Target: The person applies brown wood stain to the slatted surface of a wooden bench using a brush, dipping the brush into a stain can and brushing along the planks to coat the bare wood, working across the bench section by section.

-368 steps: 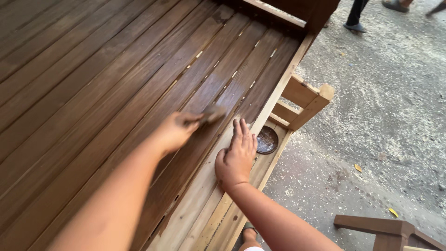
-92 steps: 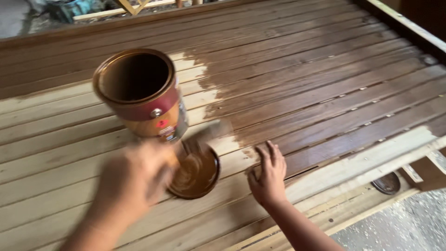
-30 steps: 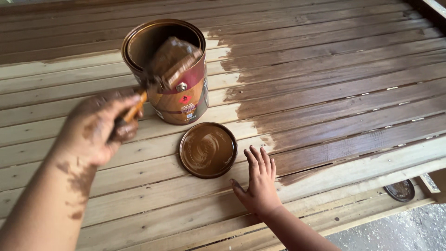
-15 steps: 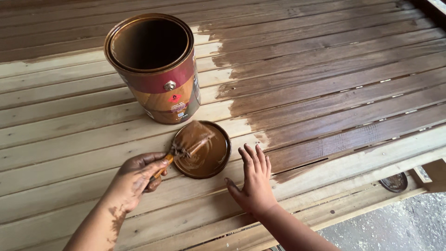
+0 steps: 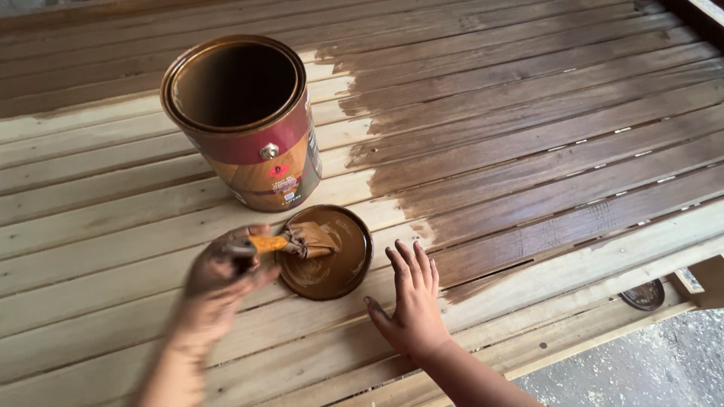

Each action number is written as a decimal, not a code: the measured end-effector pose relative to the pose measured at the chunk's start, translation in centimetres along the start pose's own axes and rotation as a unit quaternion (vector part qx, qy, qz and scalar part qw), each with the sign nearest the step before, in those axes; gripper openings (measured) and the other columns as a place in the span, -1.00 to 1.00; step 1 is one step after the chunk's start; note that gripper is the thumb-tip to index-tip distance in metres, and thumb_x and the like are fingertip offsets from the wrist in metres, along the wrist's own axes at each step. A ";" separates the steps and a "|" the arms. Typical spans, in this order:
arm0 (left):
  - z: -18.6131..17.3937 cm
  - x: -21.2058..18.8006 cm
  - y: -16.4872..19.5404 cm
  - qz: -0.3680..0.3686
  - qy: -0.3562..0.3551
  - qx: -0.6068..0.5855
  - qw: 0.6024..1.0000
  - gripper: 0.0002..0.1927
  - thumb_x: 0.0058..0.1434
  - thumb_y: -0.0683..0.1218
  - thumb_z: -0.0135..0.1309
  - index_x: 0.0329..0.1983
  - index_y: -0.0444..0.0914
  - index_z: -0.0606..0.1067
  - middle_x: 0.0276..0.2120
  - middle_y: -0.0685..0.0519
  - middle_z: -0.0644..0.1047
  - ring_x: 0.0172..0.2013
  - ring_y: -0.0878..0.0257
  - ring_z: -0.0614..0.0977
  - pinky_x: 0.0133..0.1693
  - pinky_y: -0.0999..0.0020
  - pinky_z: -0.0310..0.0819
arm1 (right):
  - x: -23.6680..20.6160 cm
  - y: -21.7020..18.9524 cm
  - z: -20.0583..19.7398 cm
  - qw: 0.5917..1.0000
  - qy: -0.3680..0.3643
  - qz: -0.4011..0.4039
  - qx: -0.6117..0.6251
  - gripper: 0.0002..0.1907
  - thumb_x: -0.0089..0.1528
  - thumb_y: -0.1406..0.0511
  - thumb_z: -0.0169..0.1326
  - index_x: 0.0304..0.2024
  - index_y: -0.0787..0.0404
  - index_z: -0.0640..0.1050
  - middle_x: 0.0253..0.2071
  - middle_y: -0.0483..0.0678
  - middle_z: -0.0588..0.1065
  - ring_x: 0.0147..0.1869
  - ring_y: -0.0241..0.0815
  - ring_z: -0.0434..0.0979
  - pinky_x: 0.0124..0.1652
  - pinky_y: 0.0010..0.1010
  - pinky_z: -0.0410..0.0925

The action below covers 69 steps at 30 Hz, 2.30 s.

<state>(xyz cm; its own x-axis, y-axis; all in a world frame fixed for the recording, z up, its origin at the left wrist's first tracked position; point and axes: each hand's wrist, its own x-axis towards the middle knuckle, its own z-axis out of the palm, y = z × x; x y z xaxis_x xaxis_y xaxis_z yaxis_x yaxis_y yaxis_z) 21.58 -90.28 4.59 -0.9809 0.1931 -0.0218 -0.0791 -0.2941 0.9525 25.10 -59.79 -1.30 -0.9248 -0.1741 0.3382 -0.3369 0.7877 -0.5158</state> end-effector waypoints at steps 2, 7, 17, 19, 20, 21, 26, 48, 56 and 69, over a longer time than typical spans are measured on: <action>2.8 1.2 -3.2 0.091 0.140 0.125 0.978 -0.33 0.12 -0.28 0.39 0.34 -0.40 0.49 -0.38 0.13 0.28 -0.38 0.39 0.32 -0.31 0.53 0.20 | -0.1 0.1 0.1 1.000 0.007 -0.003 0.002 -0.05 0.08 0.14 0.28 0.40 0.28 0.13 0.47 0.21 0.07 0.57 0.35 -0.15 0.36 0.24 -0.16; 5.7 4.6 -6.7 0.148 0.284 -0.007 0.947 -0.58 0.13 -0.24 0.30 0.01 -0.35 0.40 -0.34 0.09 0.55 -0.36 0.39 0.63 -0.31 0.54 0.52 | 0.1 0.2 0.4 0.999 0.025 -0.020 0.008 -0.07 0.09 0.14 0.28 0.39 0.28 0.15 0.46 0.22 0.09 0.56 0.33 -0.11 0.38 0.22 -0.16; 3.8 4.9 -7.7 0.016 0.323 0.204 0.924 -0.81 0.22 -0.10 0.26 -0.28 -0.32 0.55 -0.56 0.06 0.53 -0.62 0.36 0.38 -0.57 0.42 0.23 | 0.4 0.6 0.5 0.999 0.029 -0.026 0.016 -0.07 0.07 0.16 0.28 0.38 0.28 0.15 0.46 0.23 0.08 0.56 0.33 -0.13 0.37 0.22 -0.19; 3.5 5.0 -8.0 0.009 0.316 0.172 0.933 -0.80 0.19 -0.11 0.28 -0.28 -0.33 0.54 -0.57 0.07 0.53 -0.62 0.34 0.38 -0.57 0.39 0.22 | 0.4 0.8 0.6 0.999 0.028 -0.028 0.015 -0.07 0.07 0.16 0.27 0.38 0.28 0.15 0.46 0.22 0.08 0.56 0.33 -0.13 0.37 0.22 -0.19; 3.5 5.0 -8.1 0.006 0.312 0.155 0.937 -0.79 0.17 -0.11 0.29 -0.27 -0.34 0.54 -0.57 0.07 0.53 -0.61 0.33 0.39 -0.57 0.37 0.21 | 0.4 0.8 0.6 0.999 0.028 -0.027 0.014 -0.07 0.07 0.16 0.27 0.38 0.28 0.15 0.45 0.22 0.08 0.56 0.33 -0.13 0.37 0.22 -0.19; 3.6 5.1 -8.1 0.049 0.313 0.199 0.927 -0.78 0.17 -0.10 0.29 -0.29 -0.34 0.54 -0.56 0.09 0.55 -0.59 0.34 0.44 -0.53 0.39 0.29 | 0.4 0.8 0.7 0.999 0.027 -0.026 0.014 -0.08 0.07 0.16 0.27 0.38 0.28 0.15 0.45 0.22 0.08 0.56 0.32 -0.13 0.37 0.21 -0.18; 4.6 5.0 -7.4 0.144 0.295 0.396 0.858 -0.76 0.16 -0.07 0.28 -0.33 -0.32 0.52 -0.57 0.03 0.59 -0.58 0.31 0.57 -0.47 0.38 0.44 | 0.1 0.5 0.6 0.999 0.036 -0.027 0.012 -0.08 0.06 0.17 0.27 0.37 0.27 0.16 0.44 0.20 0.11 0.55 0.31 -0.11 0.36 0.22 -0.17; 3.1 2.2 -2.0 0.254 0.114 0.435 0.857 -0.70 0.18 -0.10 0.25 -0.04 -0.28 0.61 -0.13 -0.05 0.66 -0.15 0.15 0.71 -0.08 0.31 0.58 | 0.4 0.6 0.8 0.998 0.037 -0.042 0.026 -0.10 0.07 0.22 0.27 0.38 0.27 0.17 0.45 0.19 0.12 0.54 0.33 -0.06 0.36 0.17 -0.08; 4.3 1.3 -3.6 0.245 0.121 0.486 0.830 -0.68 0.09 -0.10 0.26 -0.12 -0.34 0.55 -0.19 -0.14 0.63 -0.19 -0.06 0.68 -0.09 0.16 0.57 | 0.4 0.4 0.8 0.998 0.037 -0.038 0.026 -0.10 0.06 0.22 0.27 0.38 0.26 0.17 0.44 0.19 0.13 0.55 0.32 -0.06 0.37 0.16 -0.08; 3.3 2.2 -4.6 0.150 0.134 0.458 0.866 -0.81 0.15 -0.08 0.19 -0.23 -0.27 0.57 -0.29 -0.10 0.61 -0.25 -0.06 0.66 -0.19 0.16 0.56 | 0.2 0.3 0.7 0.998 0.037 -0.029 0.040 -0.10 0.07 0.24 0.27 0.38 0.28 0.16 0.44 0.20 0.13 0.55 0.32 -0.07 0.37 0.16 -0.09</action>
<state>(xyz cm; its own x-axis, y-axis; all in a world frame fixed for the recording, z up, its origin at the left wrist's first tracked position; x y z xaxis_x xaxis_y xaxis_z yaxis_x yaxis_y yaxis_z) 20.38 -85.37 1.15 -0.9484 -0.0238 0.3161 0.2406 0.5953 0.7667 24.73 -59.98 -1.92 -0.8885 -0.1715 0.4255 -0.4056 0.7273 -0.5537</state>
